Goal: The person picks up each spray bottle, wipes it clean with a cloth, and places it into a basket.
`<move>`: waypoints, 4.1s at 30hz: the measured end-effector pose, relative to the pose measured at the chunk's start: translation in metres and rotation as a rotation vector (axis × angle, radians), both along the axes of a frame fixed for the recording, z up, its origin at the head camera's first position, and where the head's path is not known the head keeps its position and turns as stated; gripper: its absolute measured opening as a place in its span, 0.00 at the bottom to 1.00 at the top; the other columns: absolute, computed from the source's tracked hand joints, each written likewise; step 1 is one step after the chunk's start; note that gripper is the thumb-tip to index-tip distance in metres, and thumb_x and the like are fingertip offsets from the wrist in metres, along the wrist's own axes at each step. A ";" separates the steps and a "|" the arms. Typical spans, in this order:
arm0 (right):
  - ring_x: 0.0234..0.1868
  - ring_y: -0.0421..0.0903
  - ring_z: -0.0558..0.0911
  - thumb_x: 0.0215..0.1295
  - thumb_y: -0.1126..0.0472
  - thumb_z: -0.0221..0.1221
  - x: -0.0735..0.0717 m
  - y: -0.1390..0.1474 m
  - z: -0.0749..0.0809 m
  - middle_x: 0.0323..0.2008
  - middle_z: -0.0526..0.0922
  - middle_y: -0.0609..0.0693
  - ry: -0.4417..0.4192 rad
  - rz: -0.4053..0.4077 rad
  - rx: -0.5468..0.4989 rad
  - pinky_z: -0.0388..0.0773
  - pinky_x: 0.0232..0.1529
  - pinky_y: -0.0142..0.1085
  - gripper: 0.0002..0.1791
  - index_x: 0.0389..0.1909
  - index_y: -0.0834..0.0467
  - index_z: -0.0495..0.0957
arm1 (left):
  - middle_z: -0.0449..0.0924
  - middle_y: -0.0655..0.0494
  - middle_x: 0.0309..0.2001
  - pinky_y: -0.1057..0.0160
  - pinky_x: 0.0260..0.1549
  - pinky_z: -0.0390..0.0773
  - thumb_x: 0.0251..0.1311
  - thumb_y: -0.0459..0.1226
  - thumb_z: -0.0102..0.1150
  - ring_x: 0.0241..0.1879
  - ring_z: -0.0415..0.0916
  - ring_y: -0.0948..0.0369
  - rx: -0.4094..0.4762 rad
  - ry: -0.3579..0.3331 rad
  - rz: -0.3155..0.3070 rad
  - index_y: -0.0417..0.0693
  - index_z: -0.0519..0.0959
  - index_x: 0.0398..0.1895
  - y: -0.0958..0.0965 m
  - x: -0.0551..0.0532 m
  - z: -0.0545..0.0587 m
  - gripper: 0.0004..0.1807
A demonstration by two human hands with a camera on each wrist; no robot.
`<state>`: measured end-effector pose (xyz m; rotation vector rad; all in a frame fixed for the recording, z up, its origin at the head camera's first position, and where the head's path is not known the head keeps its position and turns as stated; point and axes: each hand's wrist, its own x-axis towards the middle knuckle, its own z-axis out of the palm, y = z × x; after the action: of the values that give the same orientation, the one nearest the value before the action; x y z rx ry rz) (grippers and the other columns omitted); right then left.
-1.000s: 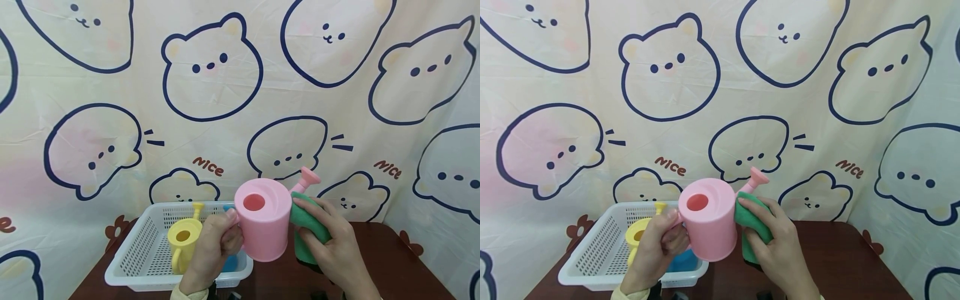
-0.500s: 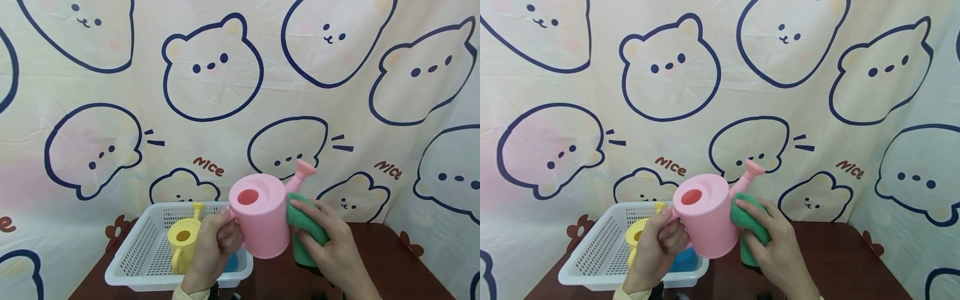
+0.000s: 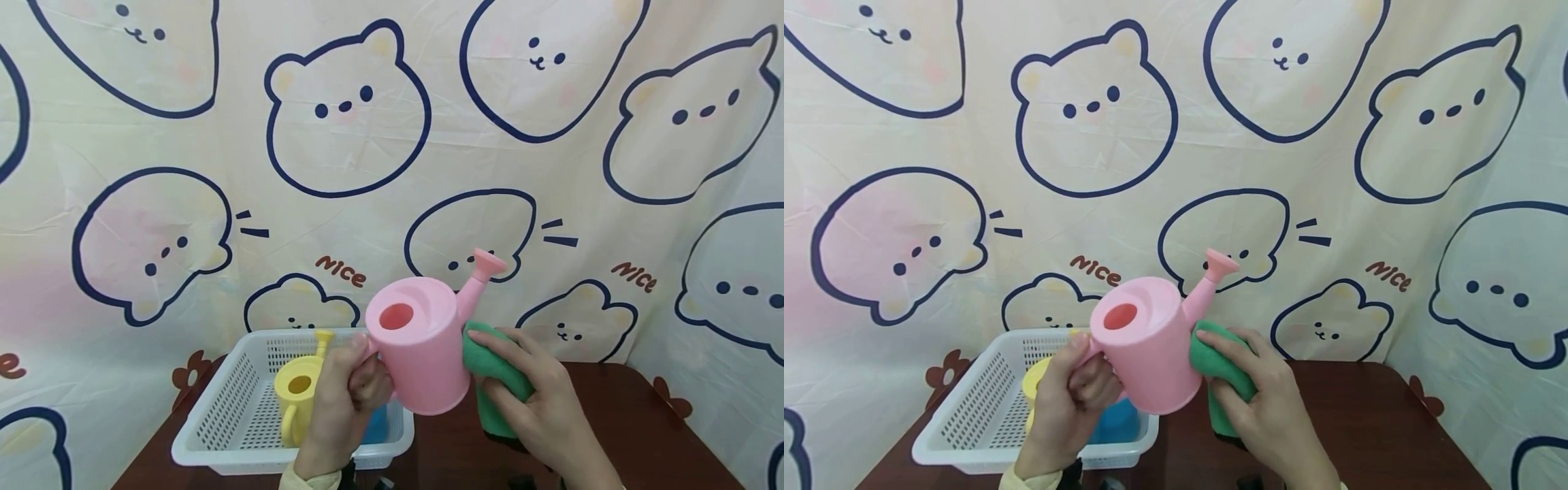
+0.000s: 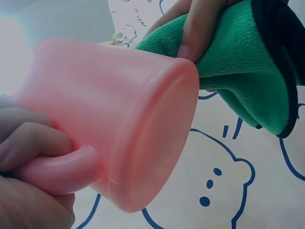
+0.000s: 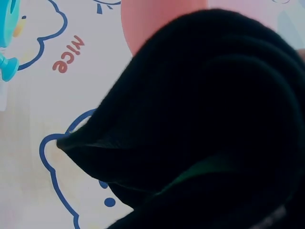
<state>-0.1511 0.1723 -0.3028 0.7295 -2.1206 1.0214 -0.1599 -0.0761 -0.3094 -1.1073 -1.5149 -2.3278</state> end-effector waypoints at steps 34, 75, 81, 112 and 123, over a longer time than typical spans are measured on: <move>0.50 0.36 0.77 0.60 0.76 0.69 -0.002 -0.004 0.005 0.55 0.81 0.42 0.138 -0.319 -0.332 0.72 0.51 0.21 0.31 0.63 0.48 0.85 | 0.52 0.48 0.13 0.69 0.11 0.52 0.83 0.39 0.32 0.11 0.50 0.57 -0.125 0.023 -0.006 0.42 0.56 0.13 0.019 0.003 -0.002 0.30; 0.49 0.43 0.83 0.68 0.76 0.62 0.003 0.037 -0.002 0.61 0.80 0.43 -0.221 0.338 -0.034 0.84 0.46 0.37 0.31 0.69 0.55 0.74 | 0.52 0.61 0.15 0.65 0.14 0.40 0.86 0.49 0.24 0.12 0.44 0.63 0.266 -0.109 -0.656 0.55 0.53 0.19 -0.005 -0.010 -0.009 0.28; 0.51 0.44 0.83 0.67 0.78 0.61 0.003 0.038 -0.004 0.63 0.80 0.44 -0.230 0.393 -0.054 0.84 0.47 0.38 0.31 0.69 0.58 0.73 | 0.52 0.62 0.15 0.66 0.14 0.39 0.86 0.50 0.25 0.12 0.44 0.64 0.293 -0.150 -0.710 0.55 0.53 0.19 -0.007 -0.010 -0.010 0.28; 0.65 0.45 0.77 0.70 0.79 0.55 0.004 0.051 -0.024 0.71 0.74 0.47 -0.385 0.483 -0.272 0.86 0.54 0.40 0.27 0.65 0.55 0.77 | 0.49 0.66 0.15 0.68 0.15 0.37 0.84 0.55 0.33 0.12 0.42 0.68 0.106 -0.354 -0.894 0.59 0.53 0.19 -0.006 -0.014 -0.011 0.29; 0.50 0.40 0.87 0.66 0.81 0.58 0.002 0.046 -0.017 0.58 0.86 0.46 -0.247 0.309 -0.349 0.87 0.48 0.34 0.28 0.66 0.61 0.75 | 0.49 0.66 0.16 0.67 0.16 0.37 0.85 0.54 0.32 0.13 0.41 0.66 0.093 -0.388 -0.726 0.58 0.55 0.19 -0.008 -0.014 -0.009 0.28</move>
<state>-0.1488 0.2185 -0.3196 0.8017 -1.9850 1.6750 -0.1738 -0.0845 -0.3187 -1.4197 -1.2070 -3.2140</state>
